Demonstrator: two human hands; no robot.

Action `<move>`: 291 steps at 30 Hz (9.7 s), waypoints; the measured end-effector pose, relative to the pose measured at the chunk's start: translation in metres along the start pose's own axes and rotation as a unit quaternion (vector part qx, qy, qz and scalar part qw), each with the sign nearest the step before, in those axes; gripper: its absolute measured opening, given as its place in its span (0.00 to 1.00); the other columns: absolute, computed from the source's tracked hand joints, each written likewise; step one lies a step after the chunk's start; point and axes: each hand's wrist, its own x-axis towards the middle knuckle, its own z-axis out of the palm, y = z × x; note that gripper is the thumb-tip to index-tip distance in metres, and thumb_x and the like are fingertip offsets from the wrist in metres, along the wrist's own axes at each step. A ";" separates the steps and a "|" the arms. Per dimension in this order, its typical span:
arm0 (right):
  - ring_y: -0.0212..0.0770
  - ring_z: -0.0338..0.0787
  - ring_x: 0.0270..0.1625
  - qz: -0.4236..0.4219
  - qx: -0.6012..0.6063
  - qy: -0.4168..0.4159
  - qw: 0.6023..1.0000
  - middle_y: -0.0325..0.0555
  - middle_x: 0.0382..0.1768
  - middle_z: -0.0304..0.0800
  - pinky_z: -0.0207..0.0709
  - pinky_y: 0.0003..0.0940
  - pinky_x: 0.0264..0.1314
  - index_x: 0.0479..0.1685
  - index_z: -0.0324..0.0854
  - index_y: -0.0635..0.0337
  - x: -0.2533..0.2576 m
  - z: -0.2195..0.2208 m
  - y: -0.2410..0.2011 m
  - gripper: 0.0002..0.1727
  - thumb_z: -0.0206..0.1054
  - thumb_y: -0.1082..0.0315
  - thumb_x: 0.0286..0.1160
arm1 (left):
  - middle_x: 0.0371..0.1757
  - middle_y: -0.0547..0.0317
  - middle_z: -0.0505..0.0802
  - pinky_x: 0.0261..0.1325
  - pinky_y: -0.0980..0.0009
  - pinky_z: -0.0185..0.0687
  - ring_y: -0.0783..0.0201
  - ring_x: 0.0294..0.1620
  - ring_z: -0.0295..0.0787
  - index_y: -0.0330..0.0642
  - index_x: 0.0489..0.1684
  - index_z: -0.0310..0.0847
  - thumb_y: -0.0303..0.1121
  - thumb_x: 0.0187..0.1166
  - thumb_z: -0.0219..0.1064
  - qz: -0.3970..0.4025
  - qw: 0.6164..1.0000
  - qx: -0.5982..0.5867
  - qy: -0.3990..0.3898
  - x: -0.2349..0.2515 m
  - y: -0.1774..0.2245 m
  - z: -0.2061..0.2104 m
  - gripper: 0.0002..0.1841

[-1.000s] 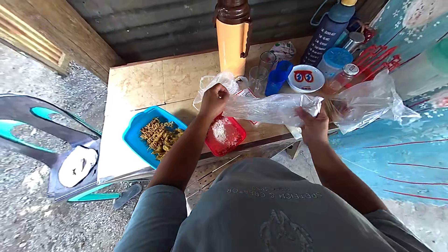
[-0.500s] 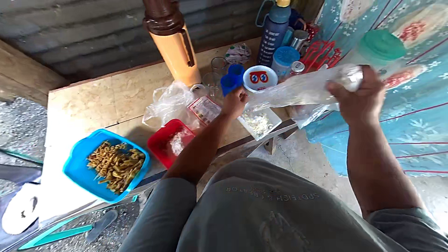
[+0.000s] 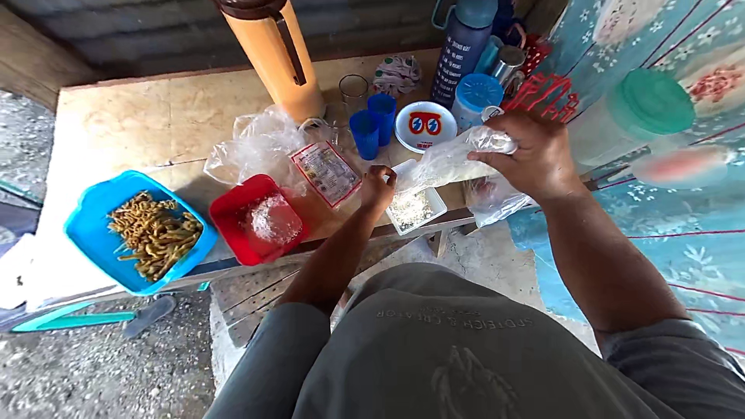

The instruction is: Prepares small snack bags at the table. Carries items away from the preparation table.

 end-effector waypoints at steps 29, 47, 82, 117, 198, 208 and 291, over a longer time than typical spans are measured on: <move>0.29 0.91 0.52 0.346 0.208 0.320 0.857 0.39 0.49 0.87 0.87 0.33 0.63 0.66 0.69 0.72 -0.087 0.030 0.016 0.23 0.71 0.77 0.73 | 0.57 0.40 0.91 0.71 0.41 0.74 0.44 0.67 0.85 0.30 0.53 0.87 0.30 0.86 0.58 0.181 0.983 0.015 -0.025 -0.009 0.048 -0.079 0.14; 0.44 0.94 0.50 -0.083 0.137 0.011 0.987 0.59 0.46 0.95 0.86 0.38 0.59 0.48 0.90 0.70 0.134 0.204 -0.161 0.16 0.77 0.62 0.75 | 0.56 0.37 0.91 0.65 0.45 0.81 0.46 0.57 0.89 0.29 0.55 0.84 0.29 0.87 0.60 -0.078 0.989 -0.052 0.118 -0.111 -0.201 -0.245 0.12; 0.45 0.92 0.45 -0.097 0.052 -0.028 0.994 0.55 0.41 0.93 0.85 0.40 0.49 0.45 0.90 0.65 0.162 0.205 -0.213 0.19 0.74 0.54 0.78 | 0.48 0.42 0.92 0.59 0.51 0.81 0.52 0.49 0.88 0.31 0.53 0.84 0.29 0.86 0.61 -0.062 0.988 -0.091 0.112 -0.092 -0.226 -0.242 0.11; 0.32 0.90 0.30 0.555 0.441 0.300 0.639 0.39 0.36 0.90 0.86 0.29 0.29 0.64 0.75 0.55 -0.033 0.238 -0.110 0.13 0.57 0.58 0.93 | 0.37 0.50 0.89 0.49 0.56 0.77 0.60 0.39 0.83 0.33 0.42 0.85 0.30 0.82 0.64 0.085 0.995 0.005 -0.052 -0.027 -0.079 -0.275 0.08; 0.32 0.89 0.63 -0.052 0.132 -0.150 0.978 0.44 0.57 0.94 0.79 0.32 0.71 0.51 0.94 0.55 0.190 0.174 -0.216 0.16 0.63 0.58 0.88 | 0.71 0.46 0.87 0.79 0.30 0.56 0.40 0.83 0.69 0.39 0.53 0.89 0.36 0.86 0.62 -0.112 0.977 0.083 0.160 -0.124 -0.215 -0.221 0.13; 0.34 0.91 0.62 -0.067 0.087 -0.153 0.982 0.43 0.56 0.95 0.82 0.36 0.70 0.50 0.95 0.54 0.195 0.180 -0.234 0.17 0.62 0.56 0.88 | 0.74 0.44 0.86 0.79 0.32 0.58 0.40 0.84 0.68 0.40 0.64 0.86 0.32 0.82 0.64 -0.066 0.988 0.085 0.111 -0.120 -0.221 -0.229 0.16; 0.61 0.79 0.80 0.537 0.039 -0.280 0.794 0.54 0.76 0.83 0.73 0.67 0.76 0.75 0.82 0.51 0.022 0.326 -0.091 0.23 0.67 0.64 0.80 | 0.69 0.40 0.87 0.72 0.40 0.76 0.40 0.72 0.82 0.38 0.61 0.88 0.47 0.85 0.65 0.001 0.974 0.207 -0.090 0.027 -0.120 -0.155 0.21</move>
